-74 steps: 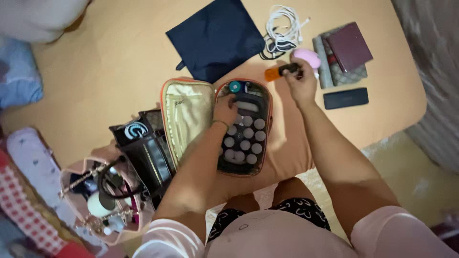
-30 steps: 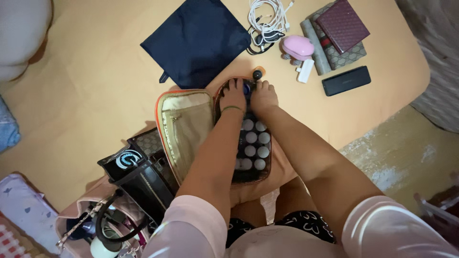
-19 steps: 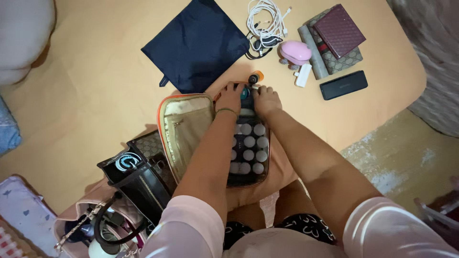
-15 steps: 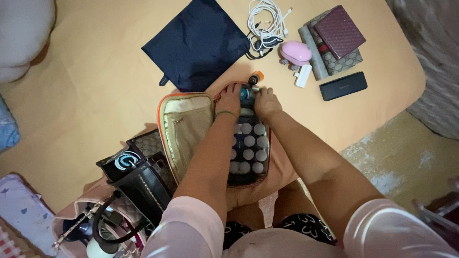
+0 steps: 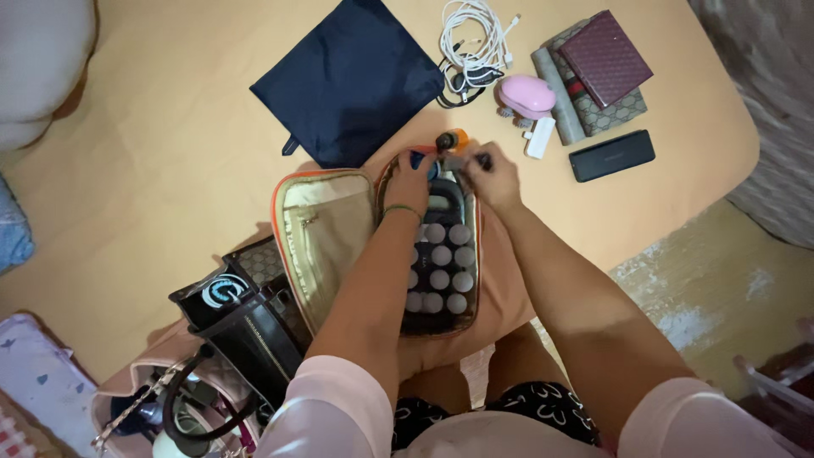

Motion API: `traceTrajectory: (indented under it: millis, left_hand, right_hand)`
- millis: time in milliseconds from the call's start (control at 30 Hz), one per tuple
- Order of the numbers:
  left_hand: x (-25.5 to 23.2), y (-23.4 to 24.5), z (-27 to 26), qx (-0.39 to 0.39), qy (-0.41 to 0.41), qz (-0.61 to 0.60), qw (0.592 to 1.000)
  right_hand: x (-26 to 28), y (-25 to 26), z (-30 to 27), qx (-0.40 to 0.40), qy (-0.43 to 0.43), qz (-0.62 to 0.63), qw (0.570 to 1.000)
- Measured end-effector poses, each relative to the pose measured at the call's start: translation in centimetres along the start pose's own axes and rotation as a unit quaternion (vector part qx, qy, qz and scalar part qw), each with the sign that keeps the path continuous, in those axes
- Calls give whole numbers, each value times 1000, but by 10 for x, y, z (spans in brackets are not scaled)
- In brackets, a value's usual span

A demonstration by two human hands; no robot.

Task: The person unpacks several bags on a bed, removing items such as a phone, wallet, cables, and toiletries. They place the items on the bed and then close the bags.

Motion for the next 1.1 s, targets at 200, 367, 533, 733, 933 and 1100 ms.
traceTrajectory:
  millis: [200,367,533,733,933,1100]
  left_hand:
    - [4,5,4,-9,14,-85,996]
    - [13,41,-1,-158,38,-244,956]
    - [30,48,5,-199,103,-352,909]
    - [17,35,46,-174,81,-372,908]
    - [-23,13,64,-120,-32,-325,937]
    - [-2,13,36,-57,37,-281,957]
  right_hand:
    - [2,36,31,-103,75,-10,992]
    - [-17,14,56,-26,124,-151,980]
    - [-36,4,66,9,92,-191,977]
    - [-18,8,58,-18,28,-77,996]
    - [37,-17,32,54,240,-52,968]
    - [20,-3,39,27,88,-91,992]
Point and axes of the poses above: each hand's wrist, its own z-axis towards the middle knuckle, its own y-axis out of the back of the hand, x = y × z, the point moved 9 cm from there along z, towards the middle knuckle, and after that the axes turned 4 degrees about -x, right-handed, at the moved point
